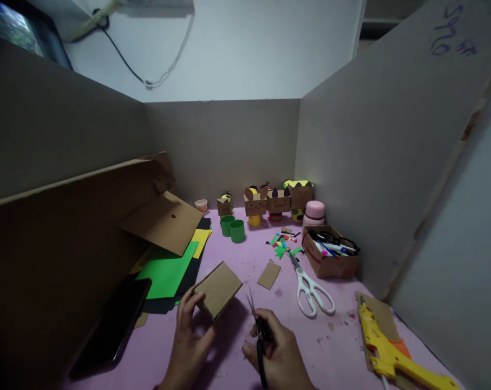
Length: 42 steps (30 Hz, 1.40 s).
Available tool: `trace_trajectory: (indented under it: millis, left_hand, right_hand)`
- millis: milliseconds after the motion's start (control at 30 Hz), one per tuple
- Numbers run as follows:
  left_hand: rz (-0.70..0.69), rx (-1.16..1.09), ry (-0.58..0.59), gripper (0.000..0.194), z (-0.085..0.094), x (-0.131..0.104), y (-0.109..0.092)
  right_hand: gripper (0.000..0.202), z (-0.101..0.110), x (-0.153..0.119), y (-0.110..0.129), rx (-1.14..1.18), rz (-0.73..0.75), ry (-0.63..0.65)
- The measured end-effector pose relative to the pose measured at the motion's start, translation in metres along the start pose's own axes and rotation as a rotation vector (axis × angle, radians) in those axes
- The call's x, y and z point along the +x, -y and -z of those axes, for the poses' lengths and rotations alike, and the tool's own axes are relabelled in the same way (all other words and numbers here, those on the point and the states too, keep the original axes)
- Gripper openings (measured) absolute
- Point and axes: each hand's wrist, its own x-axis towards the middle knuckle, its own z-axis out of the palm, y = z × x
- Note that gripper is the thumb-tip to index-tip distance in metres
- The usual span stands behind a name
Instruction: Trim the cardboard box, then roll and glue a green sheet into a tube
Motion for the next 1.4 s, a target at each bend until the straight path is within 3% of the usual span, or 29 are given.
trace_trajectory:
  millis: [100,167,433,567,767,933,1067,1233,1400]
  left_hand:
    - [-0.021,0.036,-0.023,0.052,0.003,0.002,-0.006]
    - [-0.031,0.05,-0.025,0.053,0.004,0.002,-0.009]
    - [-0.125,0.117,-0.065,0.05,0.006,0.003,-0.011]
    - [-0.161,0.124,-0.063,0.047,0.007,0.003,-0.009]
    - [-0.286,0.198,-0.079,0.044,0.009,0.004,-0.011]
    - [-0.439,0.296,-0.136,0.047,0.01,0.005,-0.014]
    - [-0.53,0.352,-0.189,0.045,0.007,0.003,-0.021]
    - [-0.612,0.368,-0.164,0.045,0.002,-0.001,-0.024]
    - [-0.627,0.417,-0.196,0.065,-0.002,-0.002,-0.017]
  right_hand:
    - [0.036,-0.002,-0.002,0.006,-0.105,0.01,0.173]
    - [0.033,-0.003,-0.002,0.011,-0.199,-0.027,0.21]
    - [0.032,0.001,0.0,0.018,-0.29,-0.012,0.083]
    - [0.028,0.0,-0.001,0.016,-0.396,-0.011,0.115]
    - [0.028,0.0,-0.001,0.009,-0.36,-0.017,0.138]
    - [0.035,-0.003,0.004,0.0,0.002,-0.13,0.008]
    - [0.055,-0.01,0.005,0.003,0.373,-0.233,0.094]
    - [0.058,-0.017,0.003,0.018,0.469,-0.226,0.202]
    - [0.069,-0.017,0.003,0.025,0.6,-0.195,0.169]
